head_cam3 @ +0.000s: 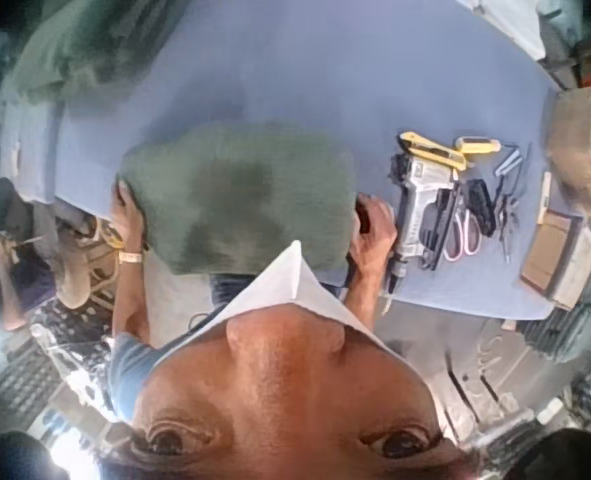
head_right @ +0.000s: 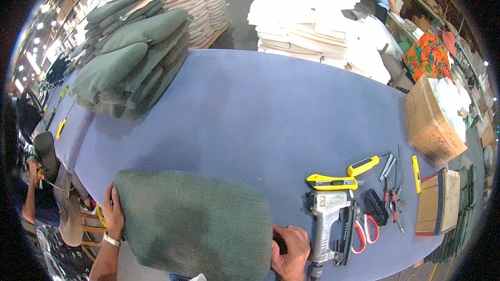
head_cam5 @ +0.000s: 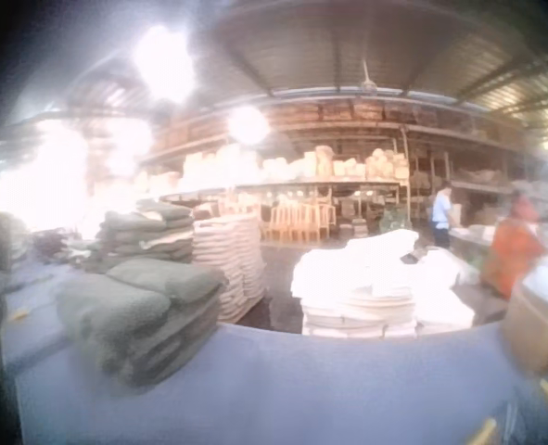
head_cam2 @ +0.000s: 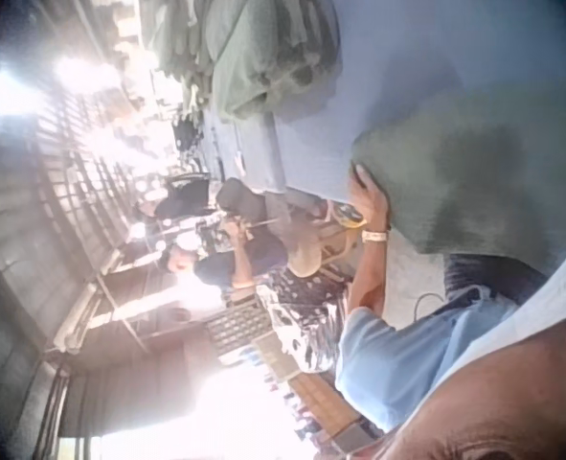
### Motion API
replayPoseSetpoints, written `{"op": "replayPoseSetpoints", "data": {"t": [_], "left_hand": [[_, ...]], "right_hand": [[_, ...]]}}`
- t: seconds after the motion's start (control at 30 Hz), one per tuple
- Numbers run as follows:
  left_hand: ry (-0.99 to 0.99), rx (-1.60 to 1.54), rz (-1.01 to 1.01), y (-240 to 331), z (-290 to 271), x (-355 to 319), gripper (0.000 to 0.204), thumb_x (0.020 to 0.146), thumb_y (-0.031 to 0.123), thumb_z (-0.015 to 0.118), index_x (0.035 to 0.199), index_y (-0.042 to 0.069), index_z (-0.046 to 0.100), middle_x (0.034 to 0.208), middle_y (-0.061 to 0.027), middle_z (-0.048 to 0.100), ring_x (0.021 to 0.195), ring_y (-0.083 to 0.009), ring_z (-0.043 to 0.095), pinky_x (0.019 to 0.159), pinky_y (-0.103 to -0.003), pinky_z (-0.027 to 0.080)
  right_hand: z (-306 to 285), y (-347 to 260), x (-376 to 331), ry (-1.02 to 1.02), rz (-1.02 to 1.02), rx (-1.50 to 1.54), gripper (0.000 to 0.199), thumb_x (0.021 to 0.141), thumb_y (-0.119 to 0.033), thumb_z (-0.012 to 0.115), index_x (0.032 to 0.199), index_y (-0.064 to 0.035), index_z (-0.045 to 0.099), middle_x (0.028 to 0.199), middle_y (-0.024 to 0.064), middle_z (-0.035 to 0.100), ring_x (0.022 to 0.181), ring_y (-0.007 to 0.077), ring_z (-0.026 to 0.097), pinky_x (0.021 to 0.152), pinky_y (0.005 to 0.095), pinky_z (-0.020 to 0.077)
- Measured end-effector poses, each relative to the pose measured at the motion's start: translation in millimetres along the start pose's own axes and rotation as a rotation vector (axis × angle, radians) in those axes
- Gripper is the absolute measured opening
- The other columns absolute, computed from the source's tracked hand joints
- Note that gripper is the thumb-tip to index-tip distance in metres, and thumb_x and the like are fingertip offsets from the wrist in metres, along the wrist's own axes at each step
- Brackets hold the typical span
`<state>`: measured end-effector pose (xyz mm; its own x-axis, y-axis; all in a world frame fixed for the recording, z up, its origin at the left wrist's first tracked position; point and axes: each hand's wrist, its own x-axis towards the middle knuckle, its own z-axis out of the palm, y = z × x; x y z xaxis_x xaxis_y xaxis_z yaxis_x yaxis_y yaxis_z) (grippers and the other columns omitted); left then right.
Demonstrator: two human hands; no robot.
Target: The person assembles green fabric cushions by stapling the fabric to a foam insert, trimming excess material with a utility knife, and folding the edges. They repeat this process on multiple cushions and stack the finished items on the table.
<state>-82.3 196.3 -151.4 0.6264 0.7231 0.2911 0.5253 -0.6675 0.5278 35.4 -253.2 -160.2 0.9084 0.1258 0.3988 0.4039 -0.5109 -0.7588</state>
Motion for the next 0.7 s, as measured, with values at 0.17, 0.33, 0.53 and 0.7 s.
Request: {"op": "replayPoseSetpoints", "data": {"t": [0.17,0.33,0.53,0.7], "left_hand": [[0.034,-0.149,0.031,-3.0,2.5,6.2,0.045,0.106,0.03,0.057,0.134,-0.004,0.062,0.13,-0.0251,0.067,0.12,-0.0341,0.065,0.103,-0.041,0.048],[0.168,-0.423,0.205,33.5,-0.3,-11.6,0.045,0.103,0.03,0.062,0.133,-0.004,0.064,0.126,-0.0203,0.068,0.119,-0.0318,0.064,0.103,-0.041,0.048],[-0.11,-1.35,0.95,134.8,-187.9,-135.3,0.056,0.1,0.047,0.06,0.129,-0.001,0.066,0.106,-0.0135,0.067,0.088,-0.0274,0.065,0.091,-0.049,0.051],[-0.242,-1.552,1.412,159.7,-242.7,-166.7,0.059,0.103,0.045,0.059,0.142,0.002,0.056,0.088,-0.01,0.065,0.075,-0.0218,0.06,0.089,-0.045,0.048]], "right_hand": [[-5.9,2.6,-17.9,-0.138,-0.081,-0.006,0.034,0.079,-0.024,0.071,0.103,0.0006,0.069,0.099,0.0197,0.071,0.091,0.0399,0.066,0.091,0.0467,0.0492],[0.6,12.2,-17.5,-0.046,-0.058,-0.078,0.034,0.082,-0.018,0.069,0.112,-0.0025,0.068,0.108,0.0222,0.07,0.1,0.0444,0.065,0.093,0.0463,0.049],[16.1,7.0,-16.2,0.073,0.039,-0.017,0.027,0.093,-0.015,0.064,0.117,-0.0033,0.07,0.102,0.0198,0.075,0.094,0.0361,0.073,0.083,0.0431,0.0559],[4.3,12.8,-41.1,0.202,0.053,-0.019,0.026,0.092,-0.013,0.064,0.117,-0.0055,0.071,0.099,0.0195,0.075,0.092,0.0358,0.074,0.083,0.0416,0.0569]]}}
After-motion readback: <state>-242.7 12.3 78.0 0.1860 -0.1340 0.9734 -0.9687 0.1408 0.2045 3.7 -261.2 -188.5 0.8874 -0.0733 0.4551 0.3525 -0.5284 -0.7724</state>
